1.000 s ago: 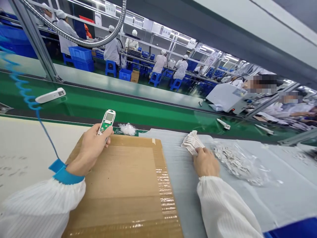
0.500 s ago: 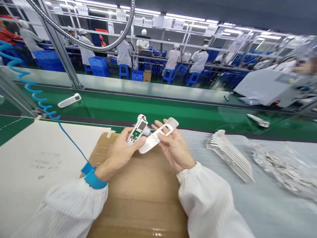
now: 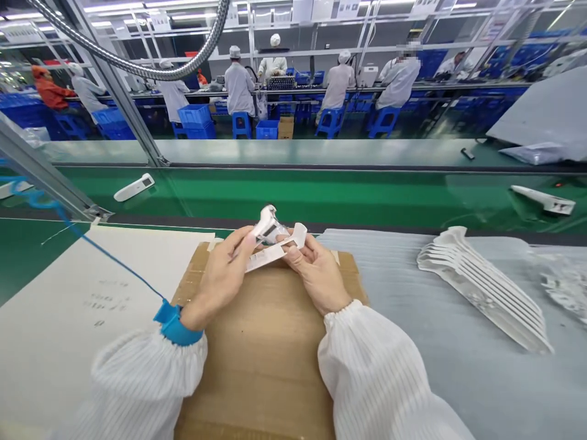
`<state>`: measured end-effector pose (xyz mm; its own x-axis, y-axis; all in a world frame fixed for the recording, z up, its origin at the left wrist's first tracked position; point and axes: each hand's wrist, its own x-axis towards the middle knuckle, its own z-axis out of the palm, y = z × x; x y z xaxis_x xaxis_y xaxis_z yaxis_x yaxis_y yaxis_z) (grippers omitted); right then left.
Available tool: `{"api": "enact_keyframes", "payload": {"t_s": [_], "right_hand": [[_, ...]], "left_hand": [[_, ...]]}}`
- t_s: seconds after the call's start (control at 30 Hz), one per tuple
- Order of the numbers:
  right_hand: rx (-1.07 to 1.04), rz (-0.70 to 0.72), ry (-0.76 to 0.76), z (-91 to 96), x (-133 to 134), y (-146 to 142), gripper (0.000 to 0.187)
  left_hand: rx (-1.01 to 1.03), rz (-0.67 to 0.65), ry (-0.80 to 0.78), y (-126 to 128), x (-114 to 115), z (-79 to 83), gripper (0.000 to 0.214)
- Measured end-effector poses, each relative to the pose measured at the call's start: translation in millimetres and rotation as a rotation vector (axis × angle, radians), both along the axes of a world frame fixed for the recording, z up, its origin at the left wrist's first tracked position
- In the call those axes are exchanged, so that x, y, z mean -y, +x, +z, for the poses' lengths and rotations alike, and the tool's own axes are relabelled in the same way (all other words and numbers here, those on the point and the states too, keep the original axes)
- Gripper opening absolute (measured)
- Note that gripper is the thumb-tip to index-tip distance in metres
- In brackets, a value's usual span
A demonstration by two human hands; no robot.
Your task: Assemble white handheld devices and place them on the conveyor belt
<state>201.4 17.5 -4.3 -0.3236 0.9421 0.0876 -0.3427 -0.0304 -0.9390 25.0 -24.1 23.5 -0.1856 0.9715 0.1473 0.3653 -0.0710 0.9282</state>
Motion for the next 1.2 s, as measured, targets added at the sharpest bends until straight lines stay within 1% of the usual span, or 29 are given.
{"api": "enact_keyframes", "payload": {"t_s": [0.07, 0.13, 0.23, 0.3, 0.33, 0.4, 0.5, 0.57, 0.63, 0.7, 0.73, 0.8, 0.9, 0.97, 1.0, 1.03, 1.1, 1.17, 1.2], "right_hand": [[0.015, -0.023, 0.013, 0.4, 0.7, -1.0, 0.045], [0.037, -0.044, 0.031, 0.7, 1.5, -1.5, 0.047], [0.073, -0.103, 0.048, 1.4, 2.4, -2.4, 0.048], [0.053, -0.122, 0.029, 3.7, 3.2, -4.4, 0.049], [0.019, -0.121, -0.004, 5.9, 3.8, -5.8, 0.049], [-0.091, -0.124, -0.125, 11.7, 5.5, -8.5, 0.051], [-0.244, -0.123, -0.328, 19.3, 7.6, -9.2, 0.054], [-0.297, -0.111, -0.411, 20.0, 7.8, -6.5, 0.045], [-0.328, -0.115, -0.471, 17.8, 7.0, -2.5, 0.039], [-0.356, -0.132, -0.498, 16.2, 5.7, 1.3, 0.037], [-0.365, -0.129, -0.491, 16.5, 5.2, 2.7, 0.038], [-0.358, -0.078, -0.457, 20.0, 5.1, 3.7, 0.036], [-0.314, 0.05, -0.381, 27.8, 8.1, 0.0, 0.029], [-0.297, 0.118, -0.311, 29.6, 12.2, -6.0, 0.026], [-0.294, 0.141, -0.276, 28.7, 14.6, -9.8, 0.026], [-0.29, 0.157, -0.251, 26.7, 17.1, -13.9, 0.027], [-0.286, 0.154, -0.237, 21.2, 21.6, -22.0, 0.027], [-0.284, 0.115, -0.269, 16.4, 25.0, -28.2, 0.024], [-0.285, 0.09, -0.287, 15.1, 26.1, -30.1, 0.022]], "left_hand": [[-0.043, -0.066, 0.043, 2.8, 2.8, -0.1, 0.036], [-0.064, -0.112, 0.051, 6.3, 5.5, -0.3, 0.033], [-0.082, -0.131, 0.048, 12.4, 8.1, -0.7, 0.032], [-0.148, -0.149, 0.093, 17.1, 9.0, -0.8, 0.033], [-0.208, -0.16, 0.116, 19.7, 9.3, -0.6, 0.036], [-0.377, -0.213, 0.113, 24.7, 10.2, 0.1, 0.042], [-0.625, -0.332, -0.015, 31.0, 12.0, 1.1, 0.053], [-0.723, -0.416, -0.046, 34.6, 13.6, 0.8, 0.054], [-0.787, -0.477, 0.0, 38.1, 15.3, -0.4, 0.054], [-0.834, -0.502, 0.063, 40.8, 16.7, -1.4, 0.055], [-0.849, -0.488, 0.076, 41.1, 17.0, -1.4, 0.055], [-0.852, -0.42, 0.055, 38.8, 16.7, -0.2, 0.053], [-0.769, -0.234, 0.033, 29.2, 15.1, 3.6, 0.046], [-0.659, -0.082, 0.118, 23.2, 14.4, 5.8, 0.044], [-0.606, -0.029, 0.179, 21.5, 14.4, 6.3, 0.046], [-0.57, -0.004, 0.233, 21.0, 14.5, 6.3, 0.049], [-0.558, -0.021, 0.291, 23.1, 14.7, 4.4, 0.047], [-0.611, -0.068, 0.314, 28.2, 14.4, 0.3, 0.04], [-0.643, -0.069, 0.333, 31.2, 13.9, -2.2, 0.04]]}}
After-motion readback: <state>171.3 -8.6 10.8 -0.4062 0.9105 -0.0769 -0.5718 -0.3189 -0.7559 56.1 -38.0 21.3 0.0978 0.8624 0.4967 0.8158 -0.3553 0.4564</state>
